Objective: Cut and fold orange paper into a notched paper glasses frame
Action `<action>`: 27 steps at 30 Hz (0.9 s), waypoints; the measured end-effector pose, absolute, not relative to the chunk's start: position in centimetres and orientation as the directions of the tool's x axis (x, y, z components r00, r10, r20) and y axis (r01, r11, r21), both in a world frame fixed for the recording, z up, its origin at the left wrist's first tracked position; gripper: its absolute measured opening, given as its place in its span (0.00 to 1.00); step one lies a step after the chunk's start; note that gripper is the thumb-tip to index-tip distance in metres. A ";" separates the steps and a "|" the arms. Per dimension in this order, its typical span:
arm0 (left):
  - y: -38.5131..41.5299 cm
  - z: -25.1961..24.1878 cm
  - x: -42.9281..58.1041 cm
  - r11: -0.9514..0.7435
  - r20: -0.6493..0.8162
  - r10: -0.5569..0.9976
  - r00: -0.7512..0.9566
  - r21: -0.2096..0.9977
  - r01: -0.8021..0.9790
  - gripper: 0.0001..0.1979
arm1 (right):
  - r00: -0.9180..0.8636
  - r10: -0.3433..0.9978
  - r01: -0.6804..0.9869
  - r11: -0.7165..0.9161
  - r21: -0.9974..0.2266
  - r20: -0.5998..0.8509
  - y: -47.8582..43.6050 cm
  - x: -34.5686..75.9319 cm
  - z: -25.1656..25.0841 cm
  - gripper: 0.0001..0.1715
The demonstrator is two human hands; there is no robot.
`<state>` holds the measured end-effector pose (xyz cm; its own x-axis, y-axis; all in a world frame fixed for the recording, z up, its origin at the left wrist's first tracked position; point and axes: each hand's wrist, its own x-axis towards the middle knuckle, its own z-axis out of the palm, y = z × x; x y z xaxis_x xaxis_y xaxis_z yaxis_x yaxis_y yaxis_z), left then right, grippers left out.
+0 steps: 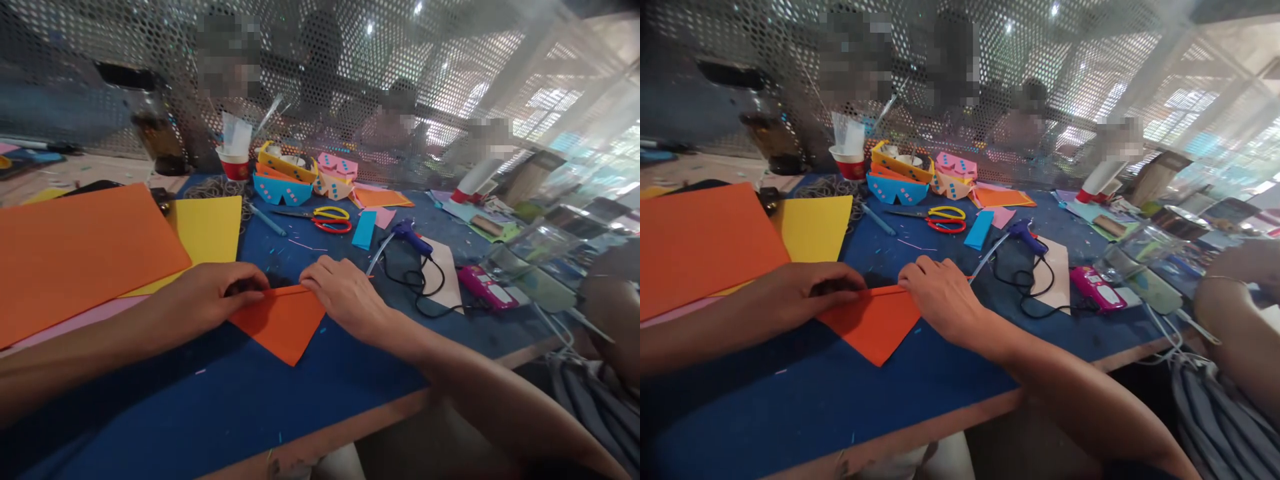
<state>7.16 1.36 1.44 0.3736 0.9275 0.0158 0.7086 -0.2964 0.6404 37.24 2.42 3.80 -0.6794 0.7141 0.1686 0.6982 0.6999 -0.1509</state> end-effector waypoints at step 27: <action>-0.8 0.1 9.3 -0.833 0.566 0.469 0.678 0.028 0.553 0.24 | -0.739 0.609 0.629 0.777 -0.031 0.288 2.6 37.8 3.1 0.14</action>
<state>9.34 -0.78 0.10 0.6776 0.4693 0.5663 0.5533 -0.8325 0.0279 37.84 2.62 3.14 -0.7387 0.6094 0.2879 0.6288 0.7769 -0.0312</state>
